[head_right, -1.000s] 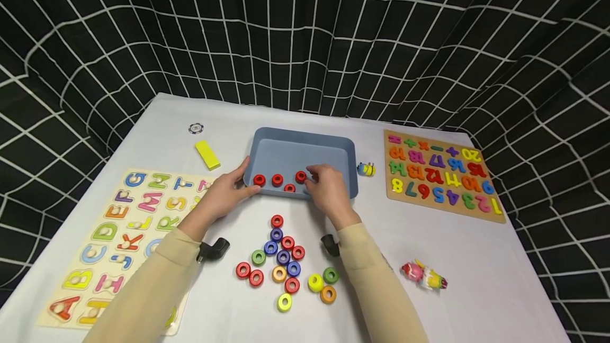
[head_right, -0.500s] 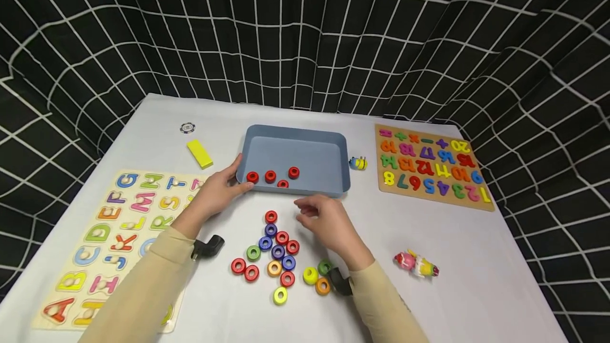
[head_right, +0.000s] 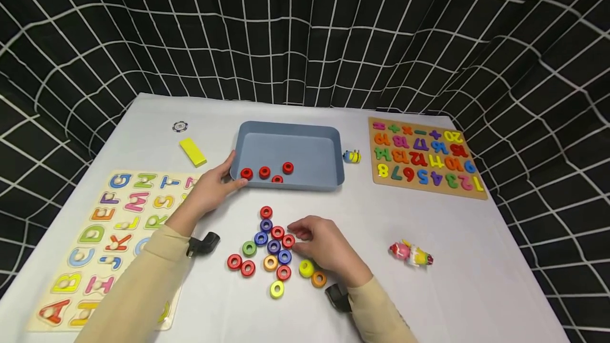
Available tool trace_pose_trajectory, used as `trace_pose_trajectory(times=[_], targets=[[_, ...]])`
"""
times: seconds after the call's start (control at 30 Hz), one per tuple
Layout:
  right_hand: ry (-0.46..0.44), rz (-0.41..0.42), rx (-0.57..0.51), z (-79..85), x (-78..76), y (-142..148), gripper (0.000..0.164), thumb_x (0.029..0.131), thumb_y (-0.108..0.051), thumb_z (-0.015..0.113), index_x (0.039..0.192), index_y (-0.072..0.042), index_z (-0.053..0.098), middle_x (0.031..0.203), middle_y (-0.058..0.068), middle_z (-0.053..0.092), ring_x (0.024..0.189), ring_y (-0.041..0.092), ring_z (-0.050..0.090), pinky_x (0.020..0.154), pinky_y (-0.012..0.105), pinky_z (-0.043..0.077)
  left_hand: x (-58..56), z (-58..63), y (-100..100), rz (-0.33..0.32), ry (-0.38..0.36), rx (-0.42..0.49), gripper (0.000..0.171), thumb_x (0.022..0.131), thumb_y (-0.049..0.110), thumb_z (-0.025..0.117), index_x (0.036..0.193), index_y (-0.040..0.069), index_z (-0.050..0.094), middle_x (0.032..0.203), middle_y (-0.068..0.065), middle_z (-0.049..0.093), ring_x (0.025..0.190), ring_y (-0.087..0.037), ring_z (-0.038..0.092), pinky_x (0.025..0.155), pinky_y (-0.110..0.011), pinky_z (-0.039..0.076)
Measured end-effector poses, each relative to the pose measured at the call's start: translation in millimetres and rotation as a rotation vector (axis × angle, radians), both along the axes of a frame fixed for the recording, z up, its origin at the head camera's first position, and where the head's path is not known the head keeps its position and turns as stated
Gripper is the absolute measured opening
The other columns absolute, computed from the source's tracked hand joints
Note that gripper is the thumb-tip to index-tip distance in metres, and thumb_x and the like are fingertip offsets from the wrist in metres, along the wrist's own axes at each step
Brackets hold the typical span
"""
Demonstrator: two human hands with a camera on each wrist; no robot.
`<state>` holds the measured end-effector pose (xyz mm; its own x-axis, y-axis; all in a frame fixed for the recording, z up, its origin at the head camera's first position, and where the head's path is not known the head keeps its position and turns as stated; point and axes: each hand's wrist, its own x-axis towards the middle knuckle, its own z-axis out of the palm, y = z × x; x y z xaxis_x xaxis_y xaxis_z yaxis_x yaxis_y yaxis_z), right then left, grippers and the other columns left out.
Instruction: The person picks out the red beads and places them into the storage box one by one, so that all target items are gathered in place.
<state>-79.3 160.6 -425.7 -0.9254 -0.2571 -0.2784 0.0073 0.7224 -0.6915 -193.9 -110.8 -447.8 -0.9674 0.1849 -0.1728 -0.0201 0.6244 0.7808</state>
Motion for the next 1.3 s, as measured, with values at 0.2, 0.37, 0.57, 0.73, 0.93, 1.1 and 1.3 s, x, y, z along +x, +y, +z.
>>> trace_pose_trajectory(times=[0.2,0.37,0.57,0.73,0.93,1.1,1.3], targets=[[0.013,0.046,0.008,0.1,-0.4,-5.0,0.033,0.08,-0.012,0.077,0.111,-0.021,0.069,0.106,-0.009,0.067,0.09,0.008,0.059,0.083,0.028,0.054,-1.8,0.4,-0.7,0.006,-0.008,0.013,0.086,0.088,0.049,0.065,0.154,0.037,0.012,0.157,-0.006,0.03,0.147,-0.026,0.025,0.119,-0.049,0.024],[0.002,0.03,0.027,1.7,-1.2,-6.5,0.028,0.08,-0.013,0.077,0.106,-0.022,0.07,0.1,-0.009,0.066,0.086,0.008,0.058,0.08,0.026,0.052,-2.7,1.4,-1.0,0.004,-0.004,0.021,0.086,0.087,0.049,0.066,0.154,0.035,0.013,0.157,-0.005,0.03,0.147,-0.025,0.025,0.119,-0.049,0.023],[0.048,0.036,0.018,8.9,-7.3,-2.4,0.023,0.081,-0.012,0.076,0.101,-0.021,0.07,0.095,-0.008,0.066,0.084,0.007,0.058,0.079,0.027,0.053,-2.3,1.9,-2.0,0.004,-0.001,0.027,0.086,0.087,0.049,0.066,0.154,0.034,0.013,0.157,-0.007,0.03,0.147,-0.027,0.025,0.119,-0.05,0.023],[0.131,-0.045,-0.034,22.8,-29.6,9.5,0.027,0.084,-0.015,0.074,0.11,-0.018,0.068,0.103,-0.003,0.068,0.092,0.012,0.064,0.086,0.036,0.055,-0.6,-1.6,-0.7,-0.013,-0.007,0.01,0.087,0.087,0.051,0.065,0.154,0.033,0.013,0.155,-0.008,0.033,0.147,-0.028,0.025,0.119,-0.051,0.022],[0.216,-0.209,-0.049,27.4,-69.7,17.4,0.03,0.089,-0.018,0.069,0.119,-0.014,0.065,0.109,0.004,0.068,0.1,0.019,0.065,0.085,0.038,0.055,-0.5,-7.5,-0.4,-0.017,-0.011,0.017,0.088,0.086,0.049,0.067,0.155,0.031,0.014,0.154,-0.006,0.035,0.147,-0.026,0.024,0.12,-0.05,0.02],[0.261,-0.205,-0.002,21.7,-89.0,8.3,0.031,0.088,-0.018,0.07,0.119,-0.012,0.066,0.111,0.006,0.067,0.101,0.022,0.066,0.086,0.039,0.055,-1.7,-5.4,-2.1,-0.018,0.009,0.009,0.089,0.086,0.05,0.067,0.155,0.031,0.015,0.154,-0.006,0.036,0.147,-0.026,0.026,0.12,-0.049,0.022],[0.287,-0.172,0.076,15.4,-101.4,2.1,0.035,0.088,-0.017,0.07,0.121,-0.008,0.064,0.113,0.011,0.066,0.103,0.026,0.066,0.087,0.042,0.055,-3.1,-2.2,-4.5,-0.015,0.02,-0.003,0.088,0.085,0.052,0.066,0.154,0.033,0.014,0.154,-0.006,0.035,0.146,-0.024,0.028,0.12,-0.047,0.024]])
